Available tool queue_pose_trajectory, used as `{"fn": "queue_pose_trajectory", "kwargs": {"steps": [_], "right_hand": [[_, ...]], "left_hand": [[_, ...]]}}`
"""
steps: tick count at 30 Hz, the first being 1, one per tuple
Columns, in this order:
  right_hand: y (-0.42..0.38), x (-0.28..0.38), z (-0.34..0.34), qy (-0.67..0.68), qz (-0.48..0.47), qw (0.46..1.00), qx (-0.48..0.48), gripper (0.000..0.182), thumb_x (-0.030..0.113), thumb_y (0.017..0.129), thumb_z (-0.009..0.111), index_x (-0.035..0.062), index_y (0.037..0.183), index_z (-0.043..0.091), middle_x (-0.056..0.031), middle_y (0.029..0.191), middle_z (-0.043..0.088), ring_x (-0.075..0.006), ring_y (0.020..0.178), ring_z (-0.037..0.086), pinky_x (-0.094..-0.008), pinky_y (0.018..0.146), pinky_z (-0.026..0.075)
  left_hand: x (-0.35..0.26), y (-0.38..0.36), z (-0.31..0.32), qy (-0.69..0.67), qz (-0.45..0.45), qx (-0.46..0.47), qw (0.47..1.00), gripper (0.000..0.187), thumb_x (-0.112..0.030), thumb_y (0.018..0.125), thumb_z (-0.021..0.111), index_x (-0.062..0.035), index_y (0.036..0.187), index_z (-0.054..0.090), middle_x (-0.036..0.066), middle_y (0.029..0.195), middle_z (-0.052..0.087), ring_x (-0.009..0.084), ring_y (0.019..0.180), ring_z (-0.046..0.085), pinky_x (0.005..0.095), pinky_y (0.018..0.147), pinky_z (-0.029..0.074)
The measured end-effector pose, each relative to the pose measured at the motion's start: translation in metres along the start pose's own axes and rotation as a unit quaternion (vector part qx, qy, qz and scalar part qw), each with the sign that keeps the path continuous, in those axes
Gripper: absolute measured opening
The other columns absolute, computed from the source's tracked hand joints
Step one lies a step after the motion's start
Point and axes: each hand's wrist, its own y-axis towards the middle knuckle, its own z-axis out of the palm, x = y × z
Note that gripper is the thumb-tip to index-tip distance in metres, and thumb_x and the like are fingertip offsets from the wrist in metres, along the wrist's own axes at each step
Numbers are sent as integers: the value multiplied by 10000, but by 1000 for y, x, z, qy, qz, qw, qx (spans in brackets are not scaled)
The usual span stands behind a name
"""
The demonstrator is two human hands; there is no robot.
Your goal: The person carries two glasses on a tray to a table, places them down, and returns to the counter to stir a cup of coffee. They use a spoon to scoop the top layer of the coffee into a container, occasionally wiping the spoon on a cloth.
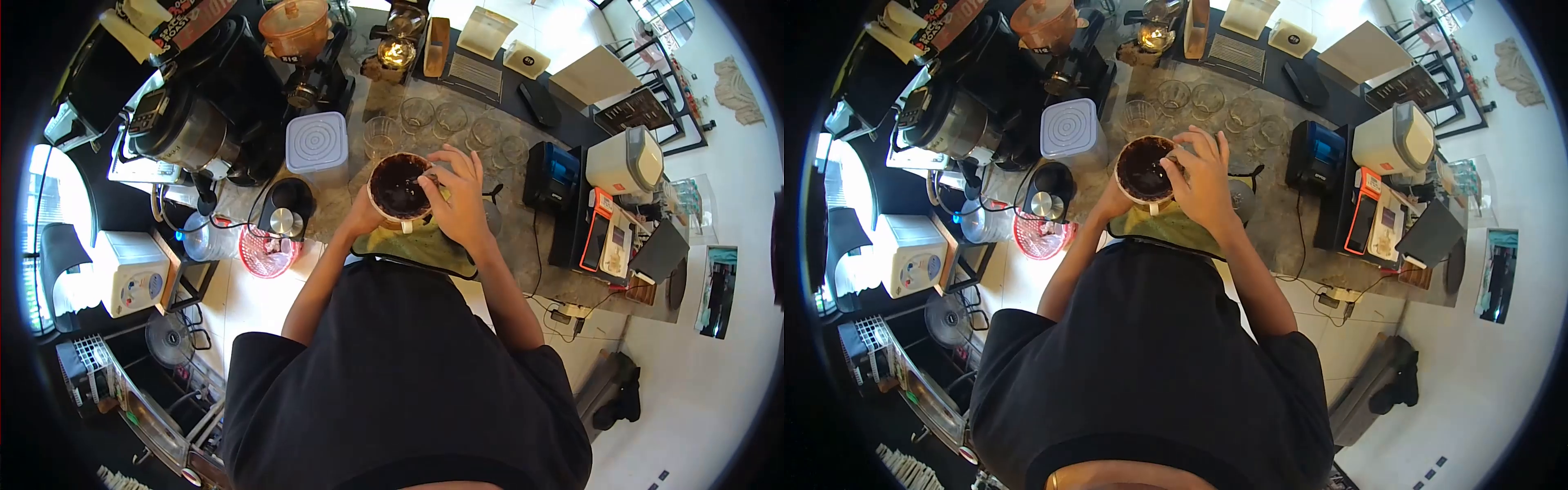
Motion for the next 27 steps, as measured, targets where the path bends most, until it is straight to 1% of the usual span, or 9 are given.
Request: {"fn": "queue_pose_trajectory", "kwargs": {"steps": [2, 8, 10, 16, 18, 20, 21, 24, 27], "right_hand": [[-2, 2, 1, -74, -10, 997, -10, 173, 221, 960, 709, 57, 913, 737, -97, 1257, 642, -355, 1412, 476, -636, 1234, 145], [-5, 10, 5, -82, 5, 996, -33, 150, 201, 966, 700, 58, 932, 729, -84, 1277, 647, -351, 1413, 488, -598, 1245, 151], [-7, 10, 6, -84, 6, 996, -23, 146, 200, 965, 698, 58, 940, 723, -82, 1279, 647, -352, 1410, 488, -597, 1244, 154], [-8, 9, 13, -87, 18, 994, -57, 142, 201, 970, 687, 60, 958, 698, -75, 1296, 644, -350, 1416, 479, -602, 1235, 165], [-9, 10, 12, -107, 10, 994, -33, 137, 203, 956, 698, 67, 972, 707, -82, 1262, 639, -351, 1400, 485, -627, 1217, 180], [-11, 9, 14, -96, 12, 995, -30, 149, 212, 950, 709, 64, 973, 712, -88, 1292, 633, -359, 1418, 466, -630, 1216, 186], [-12, 8, 16, -81, 31, 995, -42, 168, 225, 966, 699, 58, 977, 718, -97, 1329, 622, -365, 1442, 442, -621, 1225, 180], [-15, 9, 16, -86, 58, 993, -55, 222, 260, 989, 691, 42, 979, 730, -120, 1426, 583, -382, 1502, 369, -614, 1239, 169], [-18, 8, 19, -98, 61, 993, -15, 238, 275, 1007, 680, 47, 973, 738, -124, 1514, 535, -390, 1554, 284, -610, 1246, 158]], "left_hand": [[6, 0, -2, 18, 4, 1, 1000, 495, -77, 870, 820, -7, 1331, 654, 92, 1275, 735, 169, 1149, 680, 352, 1030, 537], [12, 1, -2, -28, 6, 15, 999, 676, -62, 813, 870, -26, 1421, 578, 97, 1352, 698, 184, 1189, 673, 361, 1056, 532], [18, 3, -4, -10, -23, 28, 999, 827, -70, 724, 935, -36, 1452, 544, 91, 1377, 680, 191, 1211, 663, 371, 1078, 524], [20, 3, -3, -47, -22, 24, 998, 969, -85, 588, 1001, -44, 1445, 551, 76, 1365, 682, 197, 1230, 655, 378, 1097, 515], [25, 5, -5, -53, -16, 33, 998, 952, -84, 603, 994, -46, 1447, 554, 78, 1369, 682, 199, 1236, 655, 379, 1096, 516], [22, 4, -9, 12, -3, 81, 997, 845, -59, 792, 898, -46, 1520, 469, 115, 1475, 600, 233, 1334, 599, 399, 1145, 489], [17, 4, -8, 34, 18, 77, 996, 807, -75, 812, 889, -43, 1510, 485, 122, 1475, 603, 238, 1328, 607, 404, 1132, 502], [14, 4, -3, -70, -9, 44, 997, 841, -60, 684, 958, -41, 1436, 580, 94, 1368, 695, 199, 1238, 669, 380, 1078, 533], [13, 4, -5, -45, -8, 65, 997, 697, -64, 769, 907, -33, 1401, 614, 101, 1344, 710, 204, 1212, 686, 377, 1060, 545]]}}
